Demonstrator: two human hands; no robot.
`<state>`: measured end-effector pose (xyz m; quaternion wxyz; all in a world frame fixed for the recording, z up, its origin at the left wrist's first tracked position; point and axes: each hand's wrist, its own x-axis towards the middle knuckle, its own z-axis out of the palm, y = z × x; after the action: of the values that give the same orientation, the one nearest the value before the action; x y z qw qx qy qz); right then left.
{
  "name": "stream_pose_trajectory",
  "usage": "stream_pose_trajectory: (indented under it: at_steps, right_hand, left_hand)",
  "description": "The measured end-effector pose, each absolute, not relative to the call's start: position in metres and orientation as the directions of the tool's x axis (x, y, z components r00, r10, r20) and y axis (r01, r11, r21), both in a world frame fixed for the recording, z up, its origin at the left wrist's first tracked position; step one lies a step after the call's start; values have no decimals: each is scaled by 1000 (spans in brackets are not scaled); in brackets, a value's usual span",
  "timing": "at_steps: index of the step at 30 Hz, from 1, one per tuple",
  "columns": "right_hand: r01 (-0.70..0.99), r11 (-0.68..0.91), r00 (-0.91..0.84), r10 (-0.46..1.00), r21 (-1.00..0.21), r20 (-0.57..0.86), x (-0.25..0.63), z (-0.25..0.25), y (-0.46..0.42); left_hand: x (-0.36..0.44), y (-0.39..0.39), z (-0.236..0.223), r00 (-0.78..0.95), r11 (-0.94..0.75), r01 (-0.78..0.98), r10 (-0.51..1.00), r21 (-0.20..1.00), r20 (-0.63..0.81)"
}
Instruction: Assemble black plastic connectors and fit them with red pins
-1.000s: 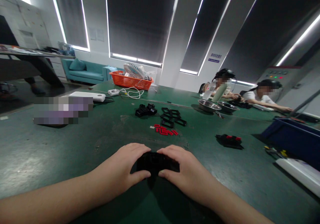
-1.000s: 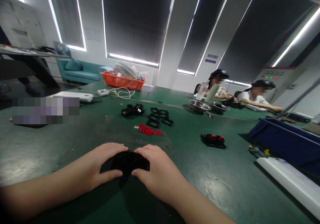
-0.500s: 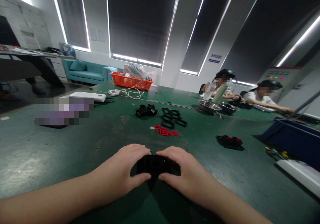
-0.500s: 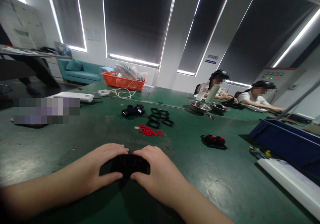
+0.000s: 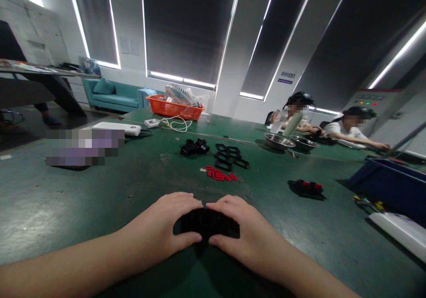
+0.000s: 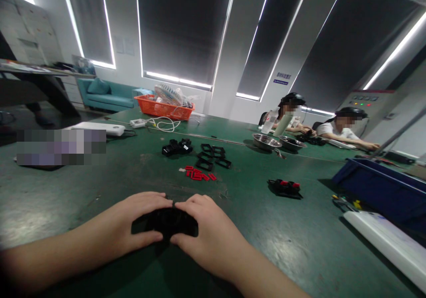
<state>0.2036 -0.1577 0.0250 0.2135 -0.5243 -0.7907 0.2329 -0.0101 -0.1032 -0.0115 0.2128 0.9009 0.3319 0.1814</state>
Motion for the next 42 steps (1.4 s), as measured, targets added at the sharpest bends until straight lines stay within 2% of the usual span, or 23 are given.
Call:
stream_pose_trajectory:
  at_steps: [42]
  right_hand:
    - [738, 299, -329, 942, -605, 65, 198, 29, -159]
  left_hand:
    - [-9, -100, -11, 734, -702, 511, 657, 496, 175]
